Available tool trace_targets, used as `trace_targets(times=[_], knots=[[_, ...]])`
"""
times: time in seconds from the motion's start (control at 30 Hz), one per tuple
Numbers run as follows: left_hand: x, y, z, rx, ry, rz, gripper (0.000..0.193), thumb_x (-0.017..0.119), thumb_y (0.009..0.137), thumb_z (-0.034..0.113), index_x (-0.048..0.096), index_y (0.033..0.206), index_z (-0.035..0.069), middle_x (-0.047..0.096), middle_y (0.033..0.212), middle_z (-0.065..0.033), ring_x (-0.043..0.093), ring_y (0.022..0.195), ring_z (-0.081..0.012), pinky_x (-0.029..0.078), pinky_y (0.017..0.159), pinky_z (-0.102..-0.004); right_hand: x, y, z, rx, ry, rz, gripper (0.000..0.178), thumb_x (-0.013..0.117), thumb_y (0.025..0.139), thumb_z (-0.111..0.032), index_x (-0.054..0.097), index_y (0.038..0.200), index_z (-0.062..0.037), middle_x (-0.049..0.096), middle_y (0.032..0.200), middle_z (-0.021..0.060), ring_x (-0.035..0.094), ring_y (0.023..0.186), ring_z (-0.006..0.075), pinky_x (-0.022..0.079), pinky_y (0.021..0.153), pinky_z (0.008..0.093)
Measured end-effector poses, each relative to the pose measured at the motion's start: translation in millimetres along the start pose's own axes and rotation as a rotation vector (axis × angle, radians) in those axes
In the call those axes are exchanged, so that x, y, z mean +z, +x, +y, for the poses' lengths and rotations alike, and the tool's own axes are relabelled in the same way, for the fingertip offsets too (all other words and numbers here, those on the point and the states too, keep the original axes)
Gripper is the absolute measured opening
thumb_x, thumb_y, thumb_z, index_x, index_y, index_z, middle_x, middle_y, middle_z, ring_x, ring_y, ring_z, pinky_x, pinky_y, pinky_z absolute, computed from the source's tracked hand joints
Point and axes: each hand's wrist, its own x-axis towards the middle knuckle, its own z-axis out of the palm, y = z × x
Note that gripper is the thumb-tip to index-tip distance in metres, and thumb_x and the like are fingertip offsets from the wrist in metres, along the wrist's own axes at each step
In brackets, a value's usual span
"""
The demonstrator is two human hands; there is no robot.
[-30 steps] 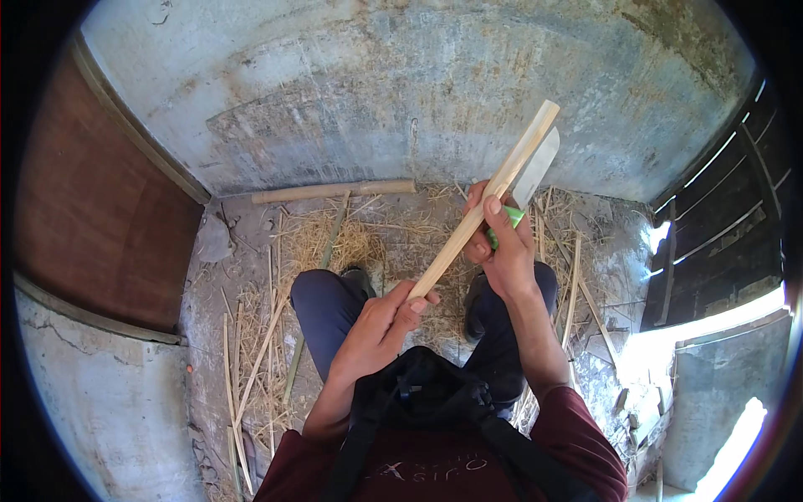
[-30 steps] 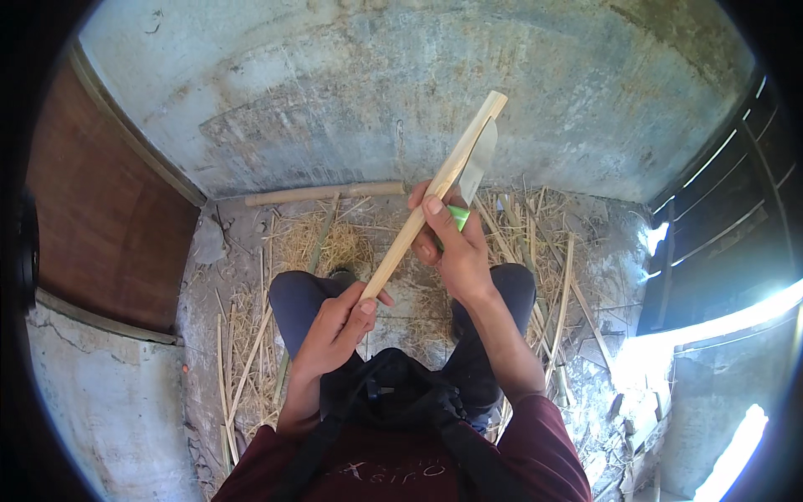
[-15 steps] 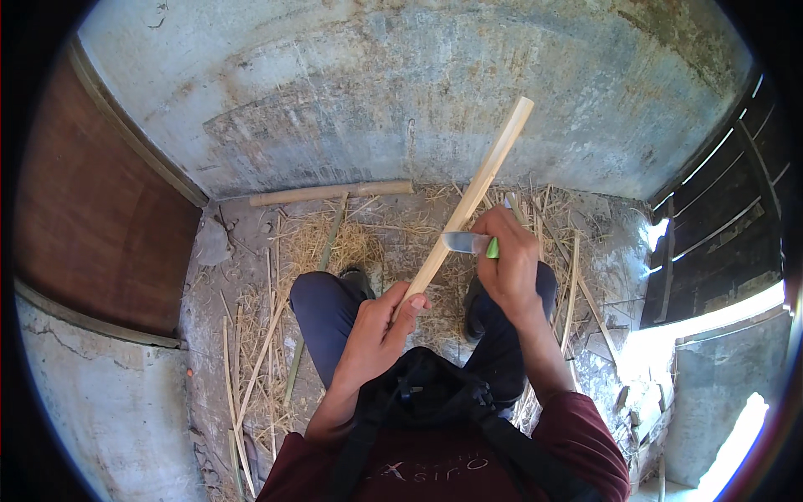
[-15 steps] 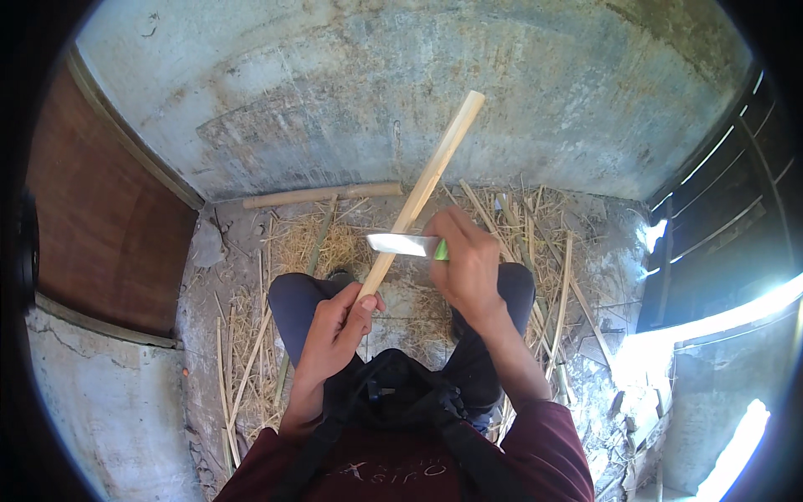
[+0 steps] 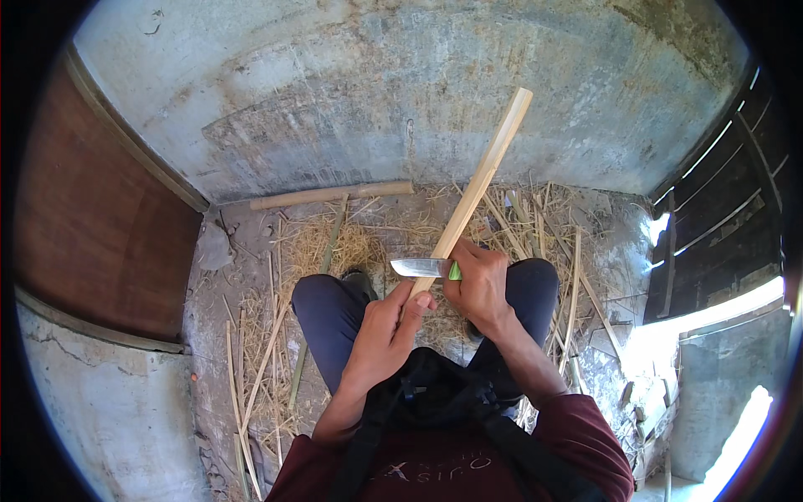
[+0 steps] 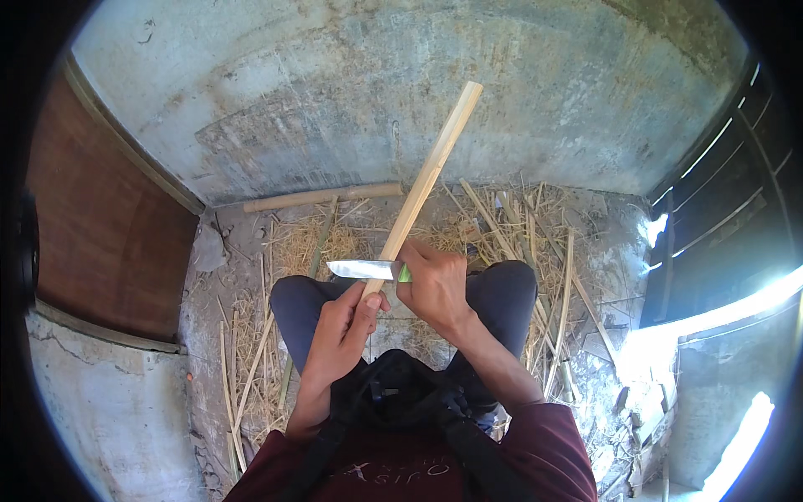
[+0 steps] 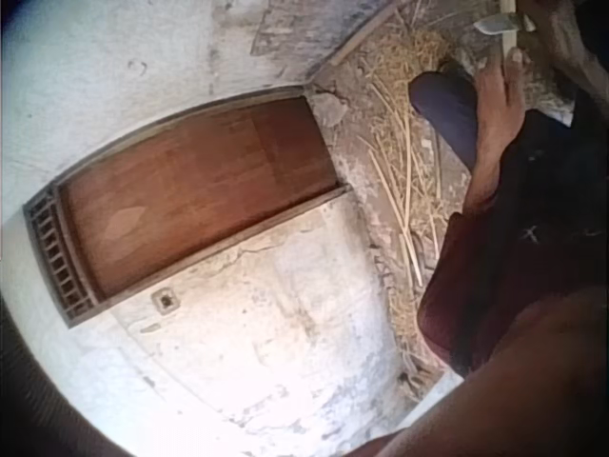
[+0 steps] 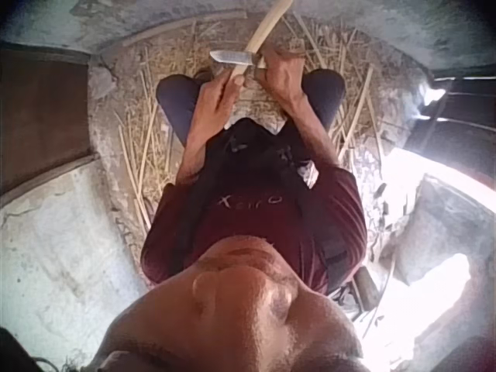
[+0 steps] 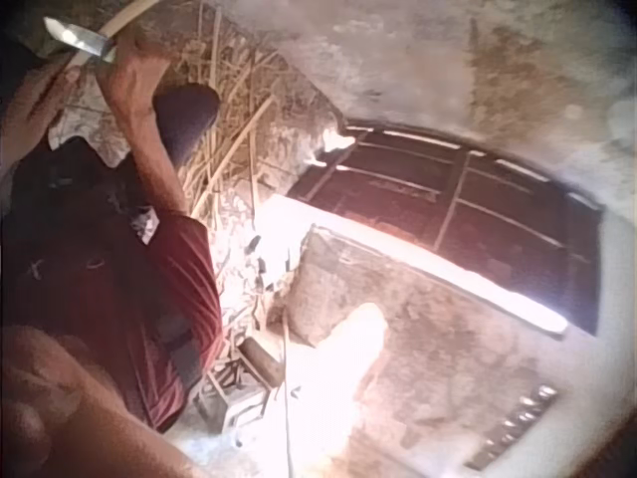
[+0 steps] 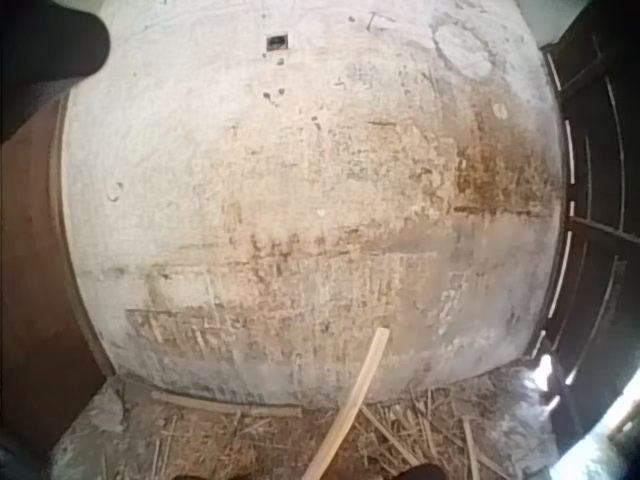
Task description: The person uses a knife to shave layers off a wooden stick, repeatedly pulling the blade along the surface to smooth or thin it while holding the stick in their other hand.
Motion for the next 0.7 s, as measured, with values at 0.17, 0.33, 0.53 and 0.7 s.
trace_targets(times=[0.17,0.33,0.53,0.7], knots=[[-2.1,-2.8,-5.7,0.0,0.025,-0.023,0.029,0.053,0.116,0.024,0.066,0.105,0.001,0.046,0.064,-0.001,0.04,0.057,-0.0073,0.031,0.054,-0.0302,-1.3,1.2,3.0,0.035,-0.037,0.017,0.025,0.07,0.071,0.0,0.071,0.095,-0.0054,0.068,0.079,0.0109,0.067,0.062,0.0346,0.05,0.055,0.0446],[-2.6,-5.7,-3.8,-0.007,0.043,-0.011,0.031,0.053,0.116,0.026,0.066,0.102,0.002,0.043,0.062,0.0022,0.037,0.057,-0.0046,0.028,0.053,-0.0289,-1.6,4.8,3.0,0.035,-0.037,0.029,0.028,0.07,0.07,0.0,0.073,0.098,-0.0047,0.069,0.08,0.012,0.067,0.062,0.036,0.05,0.056,0.0445],[0.2,-11.0,1.5,-0.002,0.084,-0.018,0.028,0.055,0.115,0.023,0.065,0.098,0.003,0.042,0.059,0.0006,0.036,0.052,-0.0063,0.028,0.05,-0.0308,-11.3,15.1,23.8,0.068,-0.08,0.116,0.032,0.069,0.072,0.002,0.074,0.104,-0.0022,0.067,0.076,0.0182,0.066,0.062,0.0403,0.051,0.058,0.0473],[1.0,-13.0,-1.9,-0.002,0.09,-0.017,0.028,0.056,0.115,0.023,0.064,0.099,0.001,0.045,0.06,-0.0035,0.04,0.051,-0.0096,0.03,0.051,-0.0327,-15.1,27.0,24.9,0.09,-0.069,0.183,0.023,0.068,0.079,0.002,0.074,0.101,-0.0023,0.066,0.072,0.0185,0.068,0.063,0.0403,0.051,0.058,0.0474]])
